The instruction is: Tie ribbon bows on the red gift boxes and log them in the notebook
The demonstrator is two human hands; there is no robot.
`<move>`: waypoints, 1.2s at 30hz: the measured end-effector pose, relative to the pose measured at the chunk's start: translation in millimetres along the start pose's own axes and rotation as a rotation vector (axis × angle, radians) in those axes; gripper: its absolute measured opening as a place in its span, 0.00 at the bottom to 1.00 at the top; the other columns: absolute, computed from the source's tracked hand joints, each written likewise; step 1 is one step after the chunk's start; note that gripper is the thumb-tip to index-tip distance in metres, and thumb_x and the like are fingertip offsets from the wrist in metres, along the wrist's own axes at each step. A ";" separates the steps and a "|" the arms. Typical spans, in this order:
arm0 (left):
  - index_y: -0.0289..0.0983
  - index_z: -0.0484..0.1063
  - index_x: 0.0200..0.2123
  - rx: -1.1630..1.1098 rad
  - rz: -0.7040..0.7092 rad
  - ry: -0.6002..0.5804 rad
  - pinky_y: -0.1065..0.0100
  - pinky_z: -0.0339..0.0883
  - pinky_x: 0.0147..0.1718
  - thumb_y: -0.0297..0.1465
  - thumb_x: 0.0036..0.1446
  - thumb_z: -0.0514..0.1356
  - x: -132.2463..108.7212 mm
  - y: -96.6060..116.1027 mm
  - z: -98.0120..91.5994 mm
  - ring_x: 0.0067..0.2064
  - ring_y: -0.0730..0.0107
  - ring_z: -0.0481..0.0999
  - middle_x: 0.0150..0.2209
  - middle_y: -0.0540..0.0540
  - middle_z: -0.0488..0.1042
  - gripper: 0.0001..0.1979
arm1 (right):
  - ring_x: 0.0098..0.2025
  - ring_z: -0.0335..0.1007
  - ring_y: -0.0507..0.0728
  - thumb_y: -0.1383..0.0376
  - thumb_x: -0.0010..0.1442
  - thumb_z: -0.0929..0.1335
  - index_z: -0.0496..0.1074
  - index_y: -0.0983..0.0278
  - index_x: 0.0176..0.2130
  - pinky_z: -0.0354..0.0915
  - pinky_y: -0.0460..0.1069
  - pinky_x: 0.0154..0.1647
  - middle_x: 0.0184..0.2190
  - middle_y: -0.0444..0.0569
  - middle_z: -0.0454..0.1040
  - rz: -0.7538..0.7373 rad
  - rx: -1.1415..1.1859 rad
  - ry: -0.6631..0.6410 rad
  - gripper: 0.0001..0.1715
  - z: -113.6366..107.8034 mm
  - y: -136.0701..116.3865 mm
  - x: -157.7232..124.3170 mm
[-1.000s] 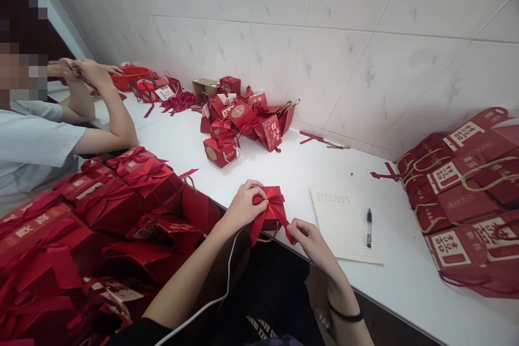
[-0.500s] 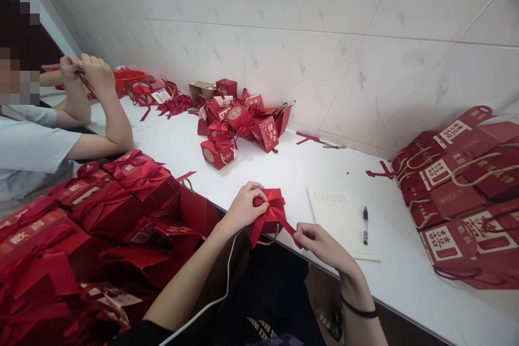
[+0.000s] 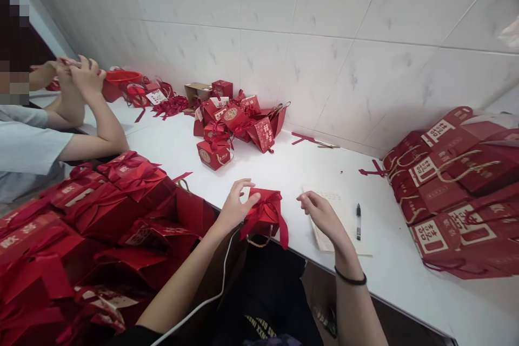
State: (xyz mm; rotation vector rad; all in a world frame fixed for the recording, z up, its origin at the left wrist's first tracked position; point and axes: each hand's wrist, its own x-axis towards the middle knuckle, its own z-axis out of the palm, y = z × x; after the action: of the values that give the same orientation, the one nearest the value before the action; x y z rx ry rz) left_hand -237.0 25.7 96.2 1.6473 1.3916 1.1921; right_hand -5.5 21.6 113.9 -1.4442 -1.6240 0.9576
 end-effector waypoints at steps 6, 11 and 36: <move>0.38 0.62 0.28 0.206 -0.042 0.057 0.63 0.64 0.39 0.37 0.54 0.54 -12.5 1.9 -3.8 0.36 0.67 0.68 0.31 0.49 0.66 0.09 | 0.29 0.61 0.54 0.48 0.56 0.63 0.67 0.63 0.29 0.56 0.48 0.30 0.25 0.45 0.68 -0.071 -0.078 -0.094 0.21 32.6 -16.3 18.4; 0.38 0.61 0.25 0.156 -0.025 -0.014 0.68 0.63 0.35 0.35 0.55 0.54 -10.8 6.8 -2.7 0.31 0.71 0.67 0.28 0.51 0.66 0.09 | 0.24 0.57 0.52 0.49 0.54 0.65 0.60 0.62 0.23 0.53 0.47 0.26 0.19 0.41 0.62 -0.044 -0.023 -0.062 0.22 46.7 -14.8 16.7; 0.39 0.58 0.31 0.019 0.018 0.095 0.69 0.64 0.37 0.27 0.59 0.46 -11.7 0.3 22.3 0.33 0.72 0.69 0.30 0.50 0.65 0.05 | 0.22 0.54 0.50 0.47 0.48 0.69 0.55 0.62 0.21 0.57 0.46 0.23 0.19 0.41 0.59 0.125 0.670 0.172 0.26 79.2 3.8 -3.4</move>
State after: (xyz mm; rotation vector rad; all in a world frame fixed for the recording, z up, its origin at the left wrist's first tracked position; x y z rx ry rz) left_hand -216.4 15.7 85.8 1.6379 1.4530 1.2864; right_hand -74.5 14.3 75.4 -1.1212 -0.9560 1.2568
